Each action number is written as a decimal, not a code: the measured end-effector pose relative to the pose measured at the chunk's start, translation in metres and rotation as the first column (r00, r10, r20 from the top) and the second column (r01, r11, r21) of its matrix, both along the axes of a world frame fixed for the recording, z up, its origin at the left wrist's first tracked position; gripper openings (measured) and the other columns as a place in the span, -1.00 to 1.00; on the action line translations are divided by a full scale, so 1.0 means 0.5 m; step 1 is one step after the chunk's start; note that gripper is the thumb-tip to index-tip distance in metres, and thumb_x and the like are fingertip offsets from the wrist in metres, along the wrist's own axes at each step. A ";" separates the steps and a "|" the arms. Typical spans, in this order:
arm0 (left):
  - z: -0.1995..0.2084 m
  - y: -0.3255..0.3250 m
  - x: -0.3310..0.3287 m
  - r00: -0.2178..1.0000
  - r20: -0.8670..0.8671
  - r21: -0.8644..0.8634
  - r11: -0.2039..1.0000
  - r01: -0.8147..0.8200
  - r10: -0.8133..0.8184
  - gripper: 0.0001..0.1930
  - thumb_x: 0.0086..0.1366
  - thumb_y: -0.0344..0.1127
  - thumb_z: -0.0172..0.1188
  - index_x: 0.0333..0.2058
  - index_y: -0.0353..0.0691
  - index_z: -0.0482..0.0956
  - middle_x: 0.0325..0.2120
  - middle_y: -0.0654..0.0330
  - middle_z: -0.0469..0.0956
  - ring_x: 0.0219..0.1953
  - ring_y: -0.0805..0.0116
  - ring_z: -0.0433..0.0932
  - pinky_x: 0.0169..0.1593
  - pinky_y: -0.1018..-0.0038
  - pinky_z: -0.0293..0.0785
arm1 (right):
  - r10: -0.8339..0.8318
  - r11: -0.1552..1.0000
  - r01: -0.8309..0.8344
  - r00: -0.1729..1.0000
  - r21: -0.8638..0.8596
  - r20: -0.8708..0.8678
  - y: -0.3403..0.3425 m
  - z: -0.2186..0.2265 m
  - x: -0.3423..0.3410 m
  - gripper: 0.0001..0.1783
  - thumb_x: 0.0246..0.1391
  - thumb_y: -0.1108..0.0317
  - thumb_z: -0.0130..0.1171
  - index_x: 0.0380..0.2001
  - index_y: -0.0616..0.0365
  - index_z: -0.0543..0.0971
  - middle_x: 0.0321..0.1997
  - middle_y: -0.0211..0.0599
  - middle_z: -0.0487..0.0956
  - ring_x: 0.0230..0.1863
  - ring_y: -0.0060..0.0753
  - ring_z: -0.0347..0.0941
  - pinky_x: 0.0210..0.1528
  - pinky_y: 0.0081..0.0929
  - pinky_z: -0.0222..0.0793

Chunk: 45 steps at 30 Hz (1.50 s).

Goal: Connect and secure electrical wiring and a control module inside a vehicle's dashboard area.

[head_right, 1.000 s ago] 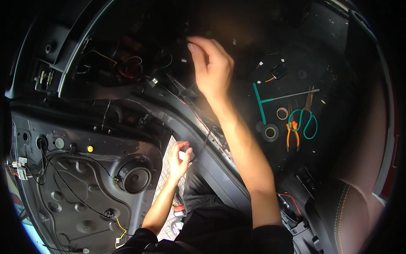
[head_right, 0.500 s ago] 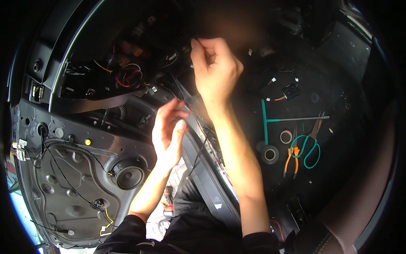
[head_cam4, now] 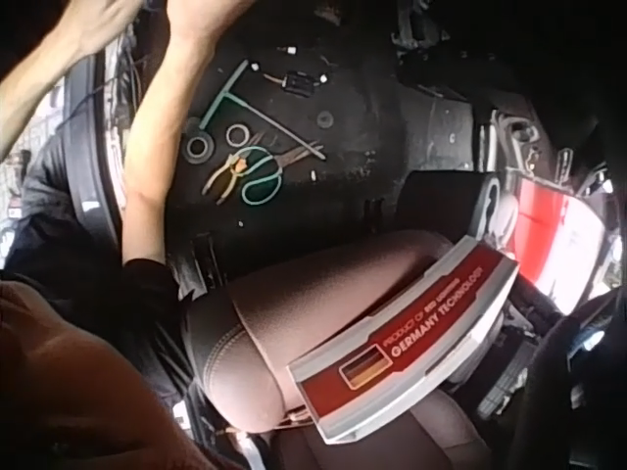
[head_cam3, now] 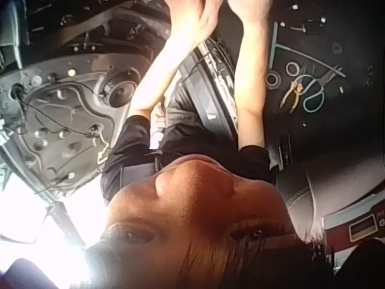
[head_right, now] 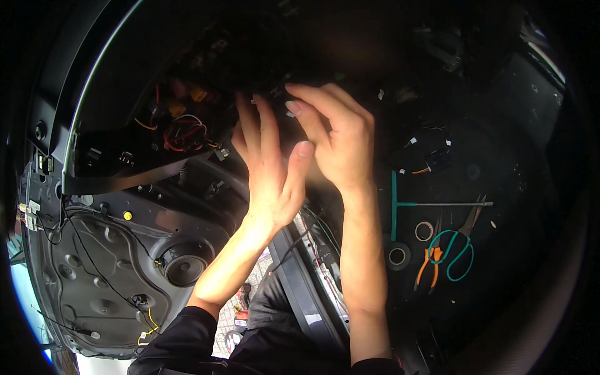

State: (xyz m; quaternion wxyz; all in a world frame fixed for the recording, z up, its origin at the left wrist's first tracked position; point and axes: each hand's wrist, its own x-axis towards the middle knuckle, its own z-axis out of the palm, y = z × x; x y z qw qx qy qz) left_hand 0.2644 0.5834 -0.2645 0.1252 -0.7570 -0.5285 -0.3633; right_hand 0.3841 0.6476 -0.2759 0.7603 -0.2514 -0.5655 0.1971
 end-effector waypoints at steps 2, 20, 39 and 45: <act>-0.012 -0.028 0.006 1.000 0.028 0.042 0.999 0.002 -0.003 -0.14 0.43 0.13 0.06 0.41 -0.47 0.08 0.46 -0.44 -0.26 0.38 -0.38 -0.03 0.39 -0.11 -0.01 | 0.005 1.000 -0.007 0.997 0.024 0.074 -0.009 0.007 0.018 -0.77 0.14 0.52 0.32 -0.12 0.16 0.72 -0.36 -0.28 0.63 -0.41 -0.43 0.57 -0.39 -0.51 0.42; 0.139 0.021 0.017 0.018 0.998 0.043 0.807 0.589 -0.066 -0.71 0.53 -0.31 -0.08 0.02 -0.31 0.53 -0.06 0.09 0.61 -0.20 0.39 0.64 -0.13 0.49 0.55 | 0.615 0.483 -0.632 0.737 -0.606 -0.279 -0.387 -0.007 0.030 -0.79 0.39 0.38 0.09 -0.05 0.32 0.51 -0.48 -0.35 0.54 -0.57 -0.65 0.43 -0.54 -0.66 0.35; 0.075 -0.359 -0.079 0.046 0.999 -0.047 0.090 0.995 0.013 -0.59 0.61 -0.10 -0.13 0.07 -0.37 0.47 -0.38 0.08 0.65 -0.38 0.35 0.64 -0.19 0.44 0.62 | 0.193 0.621 0.369 0.783 -0.691 0.591 -0.829 -0.052 0.059 -0.65 0.37 0.17 0.10 0.05 0.14 0.62 -0.57 -0.25 0.50 -0.57 -0.36 0.45 -0.39 -0.37 0.39; 0.090 -0.385 -0.273 -0.025 0.999 0.006 0.434 0.901 0.038 -0.69 0.59 -0.19 -0.07 -0.07 -0.36 0.49 -0.68 0.44 0.14 -0.67 0.65 0.06 -0.51 0.58 0.26 | -0.017 0.712 0.481 0.741 -0.512 0.671 -0.638 -0.128 0.073 -0.75 0.23 0.23 0.22 -0.30 0.23 0.66 -0.36 -0.13 0.64 -0.33 0.01 0.60 -0.24 -0.24 0.46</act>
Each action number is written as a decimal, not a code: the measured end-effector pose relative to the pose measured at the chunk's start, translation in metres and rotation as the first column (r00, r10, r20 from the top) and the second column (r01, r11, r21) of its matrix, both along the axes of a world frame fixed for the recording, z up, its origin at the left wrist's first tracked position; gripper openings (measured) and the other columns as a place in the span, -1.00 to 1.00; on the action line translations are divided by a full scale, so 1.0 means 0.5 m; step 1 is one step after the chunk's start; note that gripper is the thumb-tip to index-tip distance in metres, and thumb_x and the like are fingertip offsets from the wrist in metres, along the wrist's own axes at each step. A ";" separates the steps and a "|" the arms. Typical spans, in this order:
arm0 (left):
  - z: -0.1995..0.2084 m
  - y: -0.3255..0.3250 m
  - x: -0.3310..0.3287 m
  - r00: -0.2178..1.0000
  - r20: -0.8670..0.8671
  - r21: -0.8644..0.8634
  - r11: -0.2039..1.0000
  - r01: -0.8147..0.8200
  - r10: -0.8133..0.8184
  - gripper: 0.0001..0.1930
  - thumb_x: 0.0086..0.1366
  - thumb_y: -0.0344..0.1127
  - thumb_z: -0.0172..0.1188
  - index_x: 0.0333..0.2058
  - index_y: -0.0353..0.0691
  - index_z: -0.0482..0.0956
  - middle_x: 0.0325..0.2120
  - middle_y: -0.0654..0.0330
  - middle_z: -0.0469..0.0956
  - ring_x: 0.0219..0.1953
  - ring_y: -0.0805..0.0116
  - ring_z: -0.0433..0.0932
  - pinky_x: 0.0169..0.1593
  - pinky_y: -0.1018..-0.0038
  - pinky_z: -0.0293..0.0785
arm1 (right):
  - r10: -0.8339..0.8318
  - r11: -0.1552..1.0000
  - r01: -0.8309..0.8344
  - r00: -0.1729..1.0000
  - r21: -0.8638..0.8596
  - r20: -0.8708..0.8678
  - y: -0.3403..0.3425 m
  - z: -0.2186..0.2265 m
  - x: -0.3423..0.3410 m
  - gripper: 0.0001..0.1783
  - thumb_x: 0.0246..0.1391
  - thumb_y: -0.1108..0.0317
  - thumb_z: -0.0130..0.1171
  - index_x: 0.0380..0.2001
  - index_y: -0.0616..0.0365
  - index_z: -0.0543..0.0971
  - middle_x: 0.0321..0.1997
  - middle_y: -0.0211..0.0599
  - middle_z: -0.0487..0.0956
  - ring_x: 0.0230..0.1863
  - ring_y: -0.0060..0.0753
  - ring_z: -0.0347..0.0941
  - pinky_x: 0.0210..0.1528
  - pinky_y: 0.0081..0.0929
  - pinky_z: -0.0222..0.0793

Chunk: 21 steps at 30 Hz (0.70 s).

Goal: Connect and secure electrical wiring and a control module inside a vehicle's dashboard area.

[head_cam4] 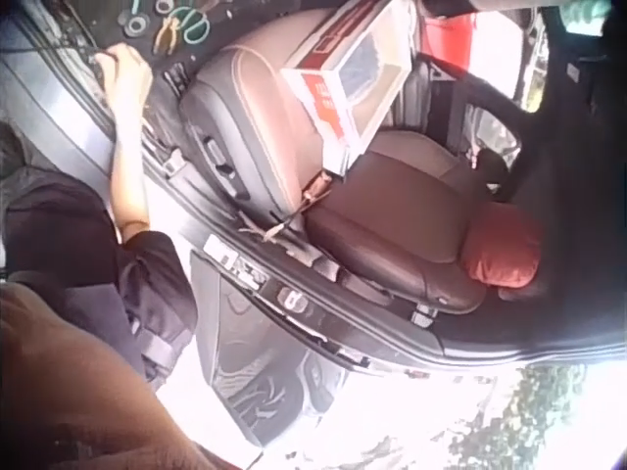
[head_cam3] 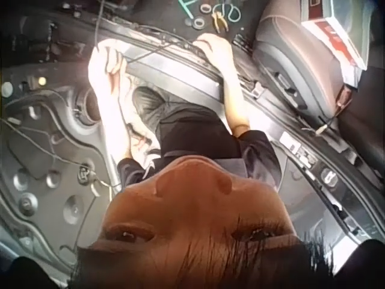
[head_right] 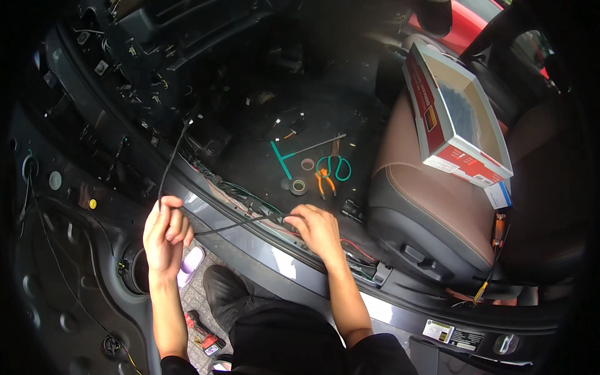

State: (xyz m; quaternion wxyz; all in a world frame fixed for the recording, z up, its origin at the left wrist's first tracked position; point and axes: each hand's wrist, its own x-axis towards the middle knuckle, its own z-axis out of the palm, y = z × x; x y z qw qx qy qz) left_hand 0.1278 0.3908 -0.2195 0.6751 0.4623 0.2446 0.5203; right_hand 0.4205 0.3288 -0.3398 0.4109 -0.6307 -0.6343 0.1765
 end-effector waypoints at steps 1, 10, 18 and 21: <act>-0.005 0.007 -0.024 0.996 -0.034 0.011 0.997 -0.083 0.083 -0.70 0.58 -0.19 -0.06 -0.09 -0.36 0.49 -0.68 0.45 0.13 -0.67 0.65 0.06 -0.52 0.59 0.24 | -0.098 0.995 0.099 0.995 0.025 -0.031 0.028 -0.014 0.017 -0.76 0.22 0.21 0.24 -0.33 0.18 0.66 -0.37 -0.16 0.64 -0.34 -0.01 0.59 -0.27 -0.22 0.45; -0.167 0.032 -0.007 0.836 -0.448 -0.023 0.930 -0.366 0.317 -0.73 0.54 -0.19 0.05 -0.20 -0.30 0.54 -0.62 0.43 0.22 -0.55 0.61 0.20 -0.32 0.55 0.33 | -0.010 0.999 0.036 0.857 0.041 -0.515 0.107 -0.111 0.050 -0.71 0.37 0.18 0.15 -0.20 0.20 0.67 -0.56 -0.37 0.55 -0.50 -0.63 0.43 -0.41 -0.51 0.33; -0.305 -0.036 0.131 0.242 -0.903 0.383 0.921 0.070 0.356 -0.83 0.43 -0.30 0.17 -0.18 -0.27 0.66 -0.06 0.07 0.54 -0.20 0.25 0.54 0.00 0.33 0.43 | -0.013 0.990 -0.054 0.888 -0.133 -0.459 0.068 -0.068 0.089 -0.62 0.11 0.26 0.42 -0.03 0.14 0.62 -0.43 -0.28 0.65 -0.50 -0.47 0.54 -0.39 -0.45 0.46; -0.273 -0.040 0.132 -0.107 -0.951 0.275 0.950 0.149 0.292 -0.82 0.45 -0.29 0.13 -0.15 -0.16 0.68 -0.21 0.06 0.55 -0.31 0.26 0.56 -0.25 0.34 0.49 | -0.057 0.993 -0.012 0.817 -0.114 -0.574 0.065 -0.063 0.095 -0.61 0.06 0.32 0.44 -0.04 0.15 0.63 -0.44 -0.29 0.65 -0.48 -0.50 0.53 -0.36 -0.47 0.46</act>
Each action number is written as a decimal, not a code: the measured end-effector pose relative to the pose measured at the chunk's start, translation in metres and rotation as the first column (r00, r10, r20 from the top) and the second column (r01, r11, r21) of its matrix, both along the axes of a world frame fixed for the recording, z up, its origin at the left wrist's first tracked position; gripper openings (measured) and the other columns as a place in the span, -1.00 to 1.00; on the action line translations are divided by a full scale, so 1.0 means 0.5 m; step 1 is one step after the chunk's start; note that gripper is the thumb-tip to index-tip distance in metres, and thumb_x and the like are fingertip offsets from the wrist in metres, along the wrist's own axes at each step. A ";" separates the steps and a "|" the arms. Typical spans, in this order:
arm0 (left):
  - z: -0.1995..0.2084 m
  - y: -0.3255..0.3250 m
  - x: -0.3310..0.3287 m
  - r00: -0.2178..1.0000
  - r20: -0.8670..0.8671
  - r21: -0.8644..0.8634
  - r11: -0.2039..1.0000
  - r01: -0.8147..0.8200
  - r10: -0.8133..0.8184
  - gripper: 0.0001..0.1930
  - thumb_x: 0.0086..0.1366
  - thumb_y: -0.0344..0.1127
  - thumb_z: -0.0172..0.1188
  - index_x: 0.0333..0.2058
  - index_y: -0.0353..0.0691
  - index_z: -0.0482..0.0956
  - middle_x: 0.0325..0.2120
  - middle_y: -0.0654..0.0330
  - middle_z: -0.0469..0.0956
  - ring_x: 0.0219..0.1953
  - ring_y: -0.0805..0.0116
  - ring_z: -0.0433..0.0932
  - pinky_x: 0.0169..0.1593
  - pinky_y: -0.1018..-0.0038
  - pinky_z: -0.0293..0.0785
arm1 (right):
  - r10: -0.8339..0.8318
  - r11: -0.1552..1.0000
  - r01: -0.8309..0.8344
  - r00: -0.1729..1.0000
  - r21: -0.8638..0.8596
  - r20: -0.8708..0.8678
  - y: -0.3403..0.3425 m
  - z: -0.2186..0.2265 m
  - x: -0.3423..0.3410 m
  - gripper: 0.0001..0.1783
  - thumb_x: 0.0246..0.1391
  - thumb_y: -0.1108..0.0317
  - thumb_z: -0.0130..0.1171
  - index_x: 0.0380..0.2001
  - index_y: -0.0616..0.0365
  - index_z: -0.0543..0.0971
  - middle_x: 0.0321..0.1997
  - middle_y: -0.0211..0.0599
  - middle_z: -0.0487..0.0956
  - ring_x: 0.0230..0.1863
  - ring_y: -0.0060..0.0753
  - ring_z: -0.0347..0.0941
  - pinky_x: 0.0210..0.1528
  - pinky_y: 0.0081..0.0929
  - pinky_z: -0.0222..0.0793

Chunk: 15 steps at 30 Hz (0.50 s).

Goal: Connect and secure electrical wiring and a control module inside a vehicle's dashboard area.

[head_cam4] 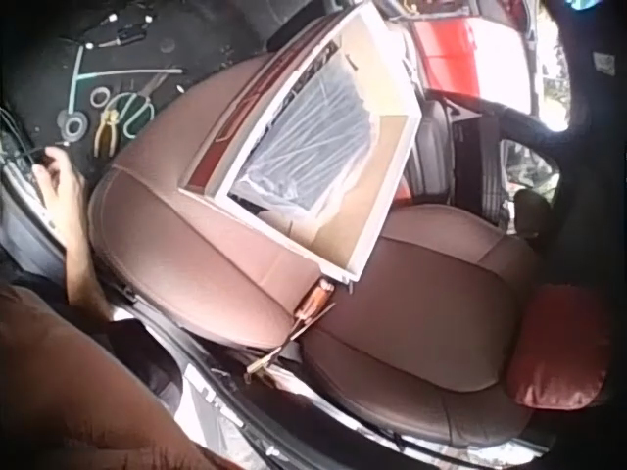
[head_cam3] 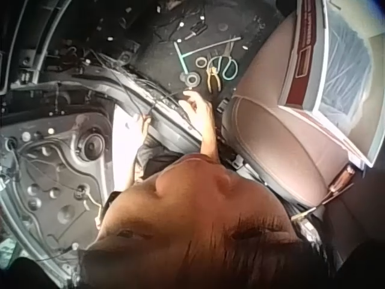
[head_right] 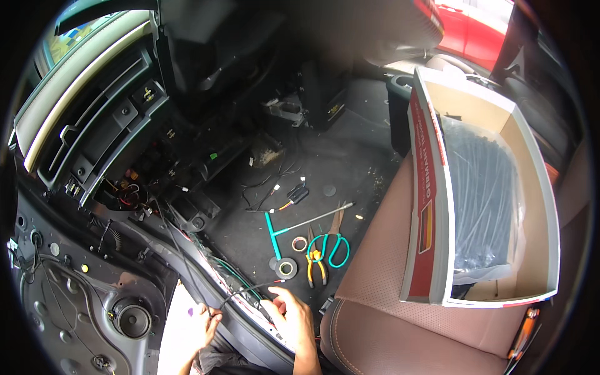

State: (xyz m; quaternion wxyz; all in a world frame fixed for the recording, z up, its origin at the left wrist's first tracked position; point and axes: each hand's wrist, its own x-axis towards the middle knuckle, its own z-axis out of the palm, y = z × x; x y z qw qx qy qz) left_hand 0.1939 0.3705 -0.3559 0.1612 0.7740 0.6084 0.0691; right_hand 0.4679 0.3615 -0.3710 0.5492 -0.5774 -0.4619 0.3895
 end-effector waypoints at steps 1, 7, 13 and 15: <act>0.014 -0.001 0.000 0.998 0.039 -0.039 0.998 -0.050 0.052 -0.81 0.46 -0.29 0.11 -0.14 -0.18 0.68 -0.26 0.08 0.56 -0.33 0.28 0.56 -0.28 0.35 0.49 | -0.016 1.000 0.015 1.000 -0.003 -0.020 -0.002 -0.002 0.000 -0.61 0.05 0.34 0.45 -0.05 0.15 0.63 -0.43 -0.29 0.66 -0.47 -0.51 0.53 -0.35 -0.47 0.46; 0.075 -0.018 -0.008 0.461 0.863 -0.174 0.978 -0.116 0.208 -0.75 0.52 -0.39 -0.02 -0.01 -0.36 0.59 -0.39 0.02 0.62 -0.28 0.22 0.62 -0.13 0.33 0.55 | -0.072 0.997 0.073 0.996 -0.027 0.053 0.002 -0.022 -0.005 -0.65 0.08 0.38 0.42 -0.06 0.16 0.63 -0.47 -0.31 0.62 -0.46 -0.55 0.52 -0.35 -0.50 0.45; 0.079 -0.086 -0.037 0.285 0.955 -0.101 0.992 0.073 0.076 -0.68 0.48 -0.48 -0.08 0.10 -0.45 0.51 -0.21 -0.07 0.68 -0.15 0.17 0.65 0.05 0.27 0.55 | 0.041 0.996 -0.041 0.999 0.081 0.006 0.020 -0.011 -0.038 -0.58 0.09 0.43 0.40 0.05 0.14 0.62 -0.44 -0.33 0.63 -0.49 -0.61 0.47 -0.39 -0.54 0.42; 0.063 -0.100 -0.043 0.189 0.982 -0.048 0.971 0.234 0.003 -0.60 0.44 -0.52 -0.10 0.20 -0.45 0.45 -0.06 -0.13 0.67 -0.04 0.16 0.64 0.15 0.26 0.51 | 0.228 0.970 -0.233 0.971 0.065 0.069 0.017 -0.009 -0.054 -0.46 0.10 0.46 0.37 0.18 0.12 0.56 -0.39 -0.35 0.66 -0.44 -0.59 0.51 -0.28 -0.54 0.48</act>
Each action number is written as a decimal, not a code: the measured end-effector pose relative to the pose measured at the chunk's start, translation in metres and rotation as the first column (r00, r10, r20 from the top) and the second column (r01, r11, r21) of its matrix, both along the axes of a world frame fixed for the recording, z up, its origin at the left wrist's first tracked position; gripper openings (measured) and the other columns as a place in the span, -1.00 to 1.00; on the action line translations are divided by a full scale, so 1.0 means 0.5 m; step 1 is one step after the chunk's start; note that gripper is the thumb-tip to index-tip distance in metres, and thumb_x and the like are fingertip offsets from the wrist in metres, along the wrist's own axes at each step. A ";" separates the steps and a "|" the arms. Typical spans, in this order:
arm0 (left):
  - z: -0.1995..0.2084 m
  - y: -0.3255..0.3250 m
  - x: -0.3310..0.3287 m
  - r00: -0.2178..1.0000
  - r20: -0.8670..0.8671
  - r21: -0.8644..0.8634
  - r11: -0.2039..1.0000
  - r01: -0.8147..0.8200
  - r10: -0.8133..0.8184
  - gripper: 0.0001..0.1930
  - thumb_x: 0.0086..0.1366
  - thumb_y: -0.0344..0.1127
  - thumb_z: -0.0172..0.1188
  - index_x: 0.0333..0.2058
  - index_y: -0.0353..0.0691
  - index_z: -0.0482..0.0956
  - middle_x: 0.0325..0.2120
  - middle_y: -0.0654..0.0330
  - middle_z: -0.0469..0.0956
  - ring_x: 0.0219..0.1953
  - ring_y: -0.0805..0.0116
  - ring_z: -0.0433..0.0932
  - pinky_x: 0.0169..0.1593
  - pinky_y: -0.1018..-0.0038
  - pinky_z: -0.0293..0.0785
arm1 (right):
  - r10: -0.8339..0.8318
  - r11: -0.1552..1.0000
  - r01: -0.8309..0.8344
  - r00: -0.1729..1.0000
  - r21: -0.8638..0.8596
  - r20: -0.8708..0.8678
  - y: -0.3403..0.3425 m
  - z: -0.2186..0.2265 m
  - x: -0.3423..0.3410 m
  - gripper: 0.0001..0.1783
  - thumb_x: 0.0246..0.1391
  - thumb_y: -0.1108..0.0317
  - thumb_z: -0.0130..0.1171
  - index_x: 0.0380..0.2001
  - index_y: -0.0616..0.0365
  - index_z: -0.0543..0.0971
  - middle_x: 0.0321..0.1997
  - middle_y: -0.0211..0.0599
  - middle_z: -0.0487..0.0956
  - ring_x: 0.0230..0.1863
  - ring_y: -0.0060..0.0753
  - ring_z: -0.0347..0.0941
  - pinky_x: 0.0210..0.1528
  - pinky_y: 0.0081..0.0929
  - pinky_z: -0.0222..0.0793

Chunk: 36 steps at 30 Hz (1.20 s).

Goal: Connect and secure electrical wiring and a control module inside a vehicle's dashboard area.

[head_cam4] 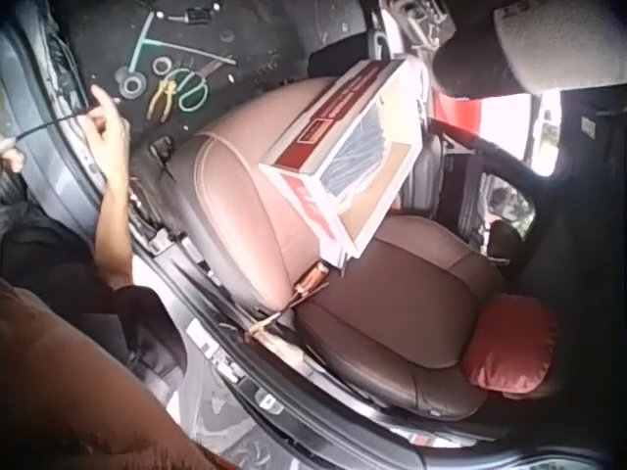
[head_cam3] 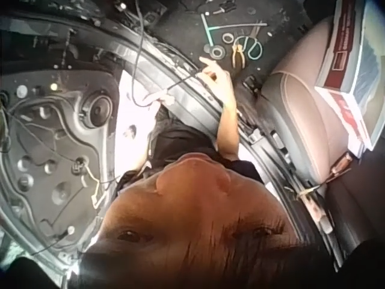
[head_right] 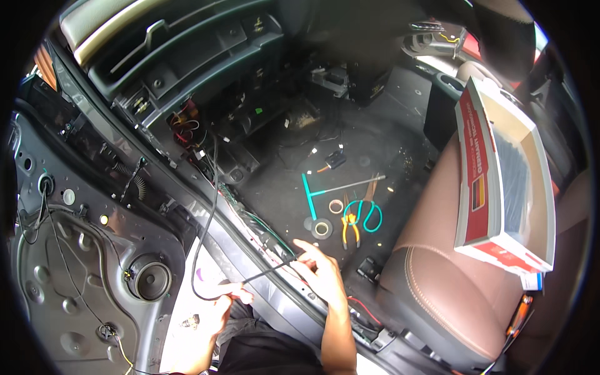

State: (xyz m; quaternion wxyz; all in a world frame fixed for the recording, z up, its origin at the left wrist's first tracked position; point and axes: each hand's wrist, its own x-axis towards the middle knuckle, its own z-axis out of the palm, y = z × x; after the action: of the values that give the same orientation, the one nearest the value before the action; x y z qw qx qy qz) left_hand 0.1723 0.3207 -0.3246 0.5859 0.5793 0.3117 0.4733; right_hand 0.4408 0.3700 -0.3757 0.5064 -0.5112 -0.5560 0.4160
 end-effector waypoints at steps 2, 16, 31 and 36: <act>-0.018 -0.014 0.001 0.998 -0.007 -0.079 0.995 0.054 -0.054 -0.57 0.43 -0.51 -0.08 0.24 -0.43 0.44 -0.06 -0.11 0.68 0.01 0.18 0.62 0.16 0.27 0.49 | 0.242 0.966 -0.235 0.968 0.108 -0.064 0.004 -0.003 -0.025 -0.44 0.12 0.44 0.36 0.22 0.10 0.54 -0.35 -0.34 0.68 -0.38 -0.58 0.55 -0.22 -0.50 0.50; 0.207 0.037 -0.003 0.866 0.043 0.842 0.449 -0.300 0.499 -0.67 0.36 -0.16 0.28 -0.13 -0.31 0.48 -0.28 0.13 0.51 -0.31 0.24 0.53 -0.19 0.40 0.50 | -0.296 0.719 0.038 0.920 0.694 0.256 0.248 0.208 -0.134 -0.74 -0.02 0.48 0.35 -0.19 0.21 0.68 -0.28 -0.19 0.65 -0.24 -0.11 0.54 -0.19 -0.27 0.48; 0.208 0.422 0.107 0.715 -0.155 0.789 0.521 -0.325 0.681 -0.69 0.28 -0.30 0.24 -0.08 -0.38 0.59 -0.07 -0.07 0.58 -0.04 -0.08 0.53 0.07 0.18 0.47 | -0.306 0.760 0.008 0.886 0.650 0.347 0.376 0.259 -0.147 -0.65 0.09 0.47 0.22 -0.02 0.25 0.66 -0.13 -0.11 0.69 -0.12 -0.10 0.64 -0.03 -0.35 0.51; 0.103 0.413 0.033 0.880 0.085 0.328 0.821 -0.467 0.467 -0.79 0.49 -0.41 0.04 -0.03 -0.36 0.57 -0.17 0.09 0.63 -0.19 0.32 0.63 -0.01 0.48 0.54 | -0.374 0.723 0.100 0.889 0.684 0.265 0.388 0.267 -0.173 -0.68 0.21 0.53 0.19 0.03 0.28 0.65 -0.21 -0.21 0.70 -0.23 -0.44 0.62 -0.13 -0.57 0.48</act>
State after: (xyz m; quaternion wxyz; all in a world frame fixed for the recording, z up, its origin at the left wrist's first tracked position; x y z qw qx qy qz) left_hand 0.1890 0.5270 -0.2731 0.3437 0.5769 0.3575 0.6490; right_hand 0.3544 0.5638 -0.2422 0.5828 -0.4415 -0.6820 0.0168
